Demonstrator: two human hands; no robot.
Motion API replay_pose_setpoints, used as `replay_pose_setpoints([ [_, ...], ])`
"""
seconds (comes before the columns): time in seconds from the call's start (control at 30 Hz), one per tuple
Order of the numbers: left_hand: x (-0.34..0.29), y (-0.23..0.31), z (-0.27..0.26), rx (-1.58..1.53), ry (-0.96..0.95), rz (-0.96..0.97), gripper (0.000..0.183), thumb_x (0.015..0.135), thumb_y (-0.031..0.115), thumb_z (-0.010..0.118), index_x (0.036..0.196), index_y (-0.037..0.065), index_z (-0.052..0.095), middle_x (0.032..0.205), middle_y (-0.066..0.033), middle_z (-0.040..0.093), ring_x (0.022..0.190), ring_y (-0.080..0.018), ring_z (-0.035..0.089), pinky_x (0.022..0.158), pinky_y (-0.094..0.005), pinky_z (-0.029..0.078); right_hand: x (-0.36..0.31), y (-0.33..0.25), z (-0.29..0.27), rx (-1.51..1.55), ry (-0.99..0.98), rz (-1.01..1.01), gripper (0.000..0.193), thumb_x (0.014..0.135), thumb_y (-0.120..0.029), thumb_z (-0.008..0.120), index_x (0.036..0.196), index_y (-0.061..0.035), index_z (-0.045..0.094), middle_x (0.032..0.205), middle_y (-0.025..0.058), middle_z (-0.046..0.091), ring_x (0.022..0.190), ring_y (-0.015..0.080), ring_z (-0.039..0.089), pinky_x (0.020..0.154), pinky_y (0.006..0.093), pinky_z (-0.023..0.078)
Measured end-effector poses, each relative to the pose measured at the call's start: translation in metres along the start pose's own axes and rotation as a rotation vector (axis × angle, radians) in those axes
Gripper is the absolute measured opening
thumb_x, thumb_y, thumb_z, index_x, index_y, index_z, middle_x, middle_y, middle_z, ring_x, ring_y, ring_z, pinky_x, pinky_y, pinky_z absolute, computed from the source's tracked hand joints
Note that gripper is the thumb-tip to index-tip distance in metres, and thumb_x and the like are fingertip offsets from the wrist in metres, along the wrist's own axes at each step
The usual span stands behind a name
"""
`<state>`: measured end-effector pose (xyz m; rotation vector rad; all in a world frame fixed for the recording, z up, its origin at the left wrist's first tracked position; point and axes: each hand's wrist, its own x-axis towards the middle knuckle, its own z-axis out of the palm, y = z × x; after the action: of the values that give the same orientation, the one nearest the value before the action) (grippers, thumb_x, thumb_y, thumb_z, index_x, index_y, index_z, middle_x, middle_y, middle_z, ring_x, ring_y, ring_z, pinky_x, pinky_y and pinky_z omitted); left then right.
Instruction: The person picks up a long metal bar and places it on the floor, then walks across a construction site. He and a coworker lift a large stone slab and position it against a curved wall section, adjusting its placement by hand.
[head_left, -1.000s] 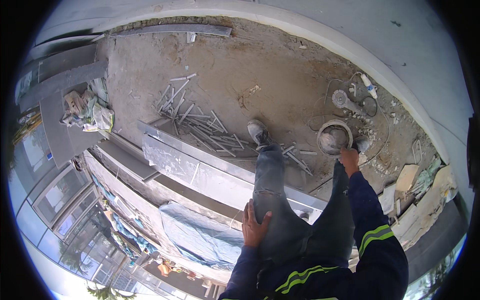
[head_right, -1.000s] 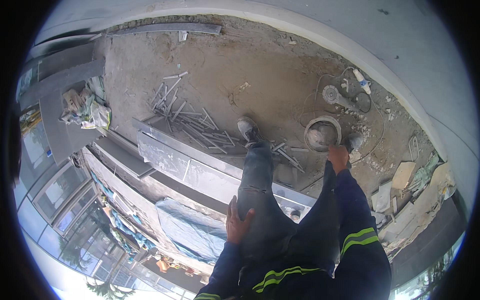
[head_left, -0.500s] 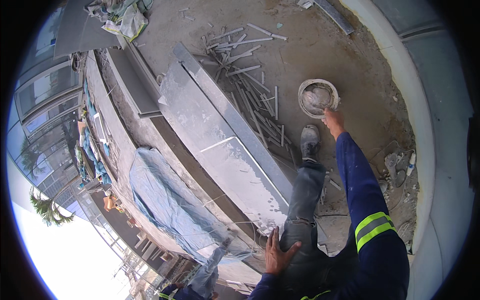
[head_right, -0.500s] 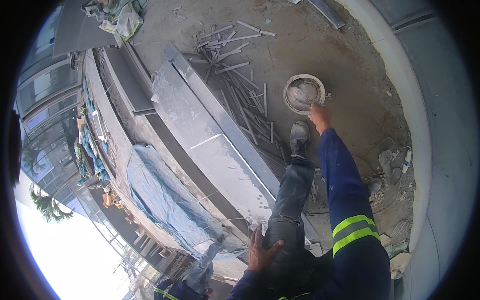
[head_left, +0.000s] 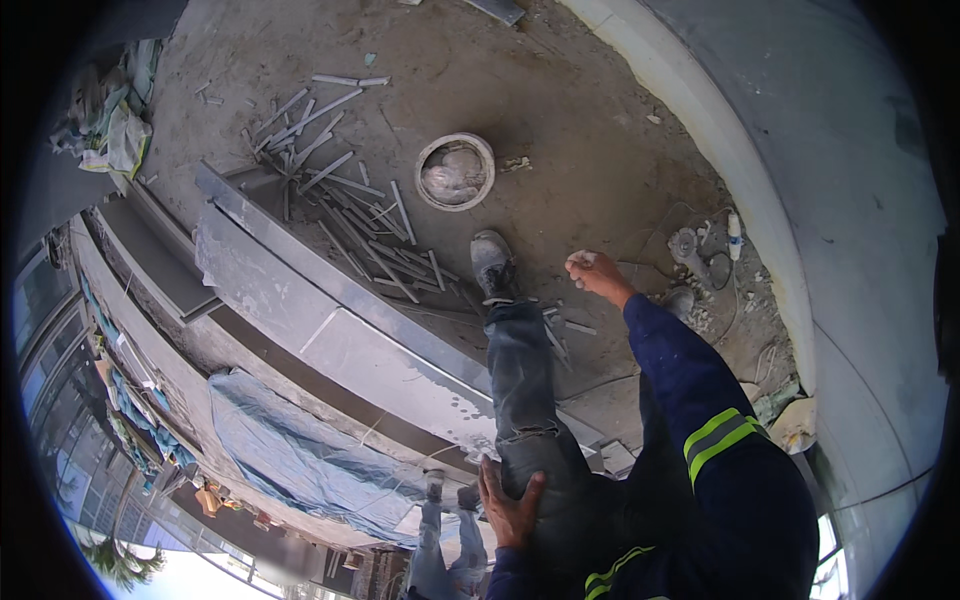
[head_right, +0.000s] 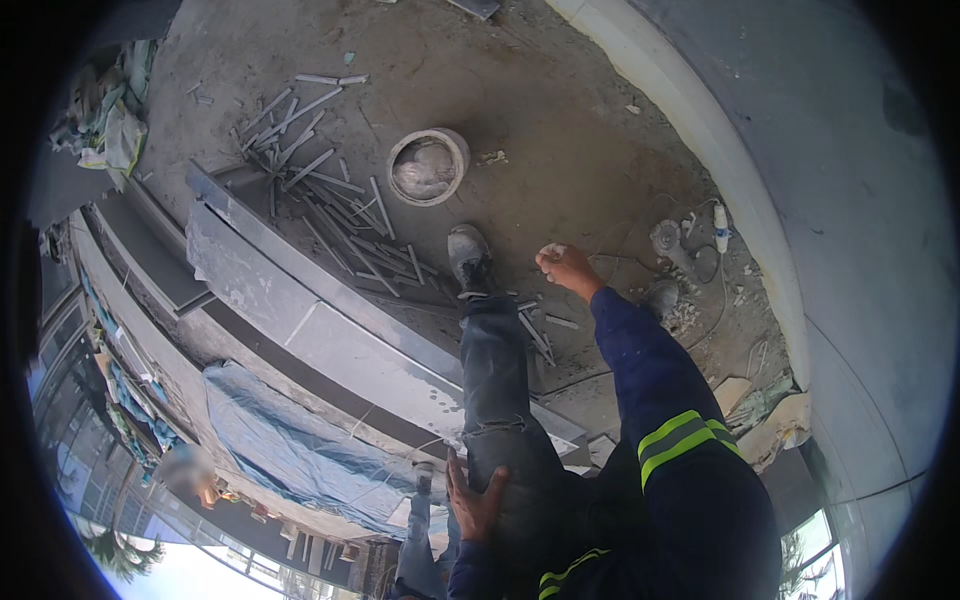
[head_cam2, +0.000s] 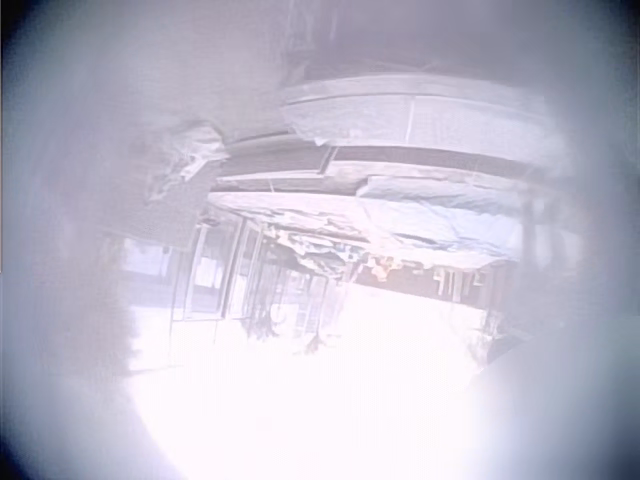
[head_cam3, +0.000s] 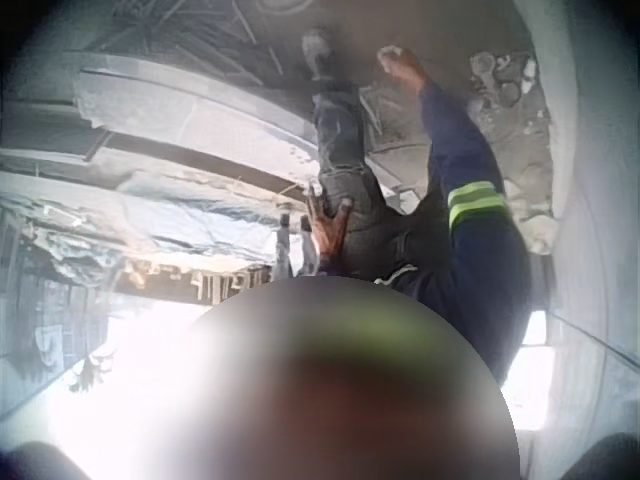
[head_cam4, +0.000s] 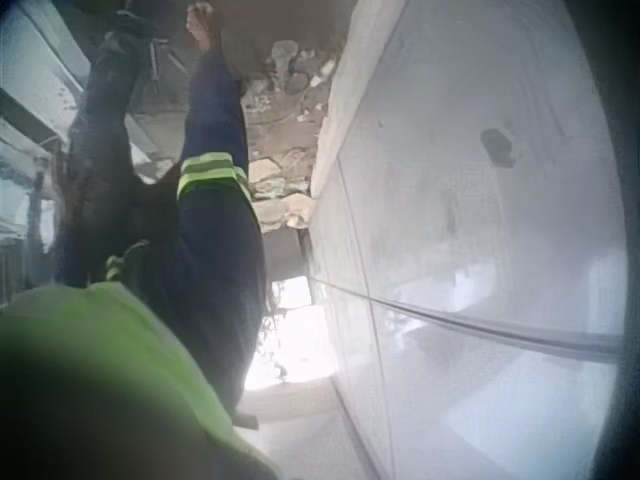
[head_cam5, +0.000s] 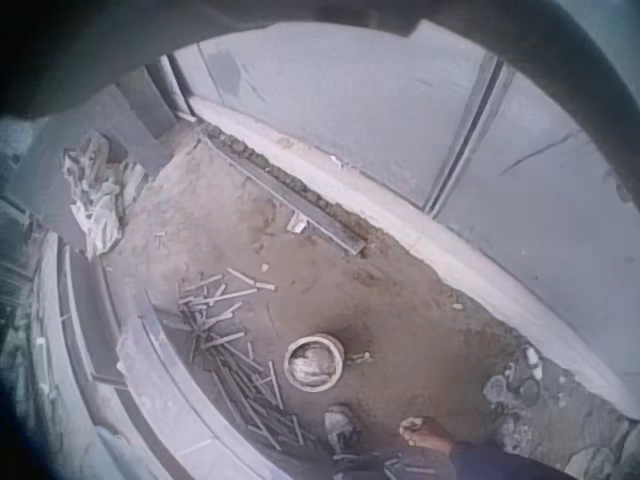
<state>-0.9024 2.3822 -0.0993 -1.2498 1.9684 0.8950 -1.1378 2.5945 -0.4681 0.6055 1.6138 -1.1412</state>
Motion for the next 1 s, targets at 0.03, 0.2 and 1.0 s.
replay_pose_setpoints([
  [0.03, -0.003, 0.003, 0.007, 0.032, -0.023, 0.014, 0.110, 0.077, 0.052, 0.085, 0.155, -0.005, 0.033, 0.153, -0.0344, 0.039, 0.143, -0.0463, 0.039, 0.117, -0.0507, 0.035, -0.020, 0.040, -0.031, -0.065, 0.047, 0.010, 0.044, 0.093, -0.037, 0.070, 0.119, -0.0022, 0.069, 0.086, 0.0076, 0.071, 0.072, 0.0195, 0.067, 0.067, 0.0329, 0.055],
  [0.2, -0.020, 0.011, 0.055, 0.141, -0.031, 0.153, 0.106, 0.079, 0.048, 0.083, 0.156, -0.005, 0.032, 0.155, -0.0316, 0.039, 0.145, -0.0470, 0.037, 0.119, -0.0528, 0.031, -0.078, 0.239, -0.179, -0.303, 0.449, 0.166, 0.049, 0.083, -0.041, 0.073, 0.107, 0.0020, 0.072, 0.103, 0.0249, 0.074, 0.094, 0.0446, 0.071, 0.086, 0.0502, 0.055],
  [1.0, -0.126, 0.013, 0.170, -0.344, 0.288, 0.146, 0.059, 0.094, 0.036, 0.071, 0.142, 0.005, 0.058, 0.141, -0.0207, 0.061, 0.129, -0.0385, 0.059, 0.107, -0.0453, 0.047, -0.205, -0.053, -0.262, -0.400, -0.106, -0.048, 0.047, 0.098, -0.024, 0.065, 0.141, -0.0090, 0.054, 0.106, 0.0016, 0.065, 0.087, 0.0102, 0.063, 0.077, 0.0269, 0.050],
])
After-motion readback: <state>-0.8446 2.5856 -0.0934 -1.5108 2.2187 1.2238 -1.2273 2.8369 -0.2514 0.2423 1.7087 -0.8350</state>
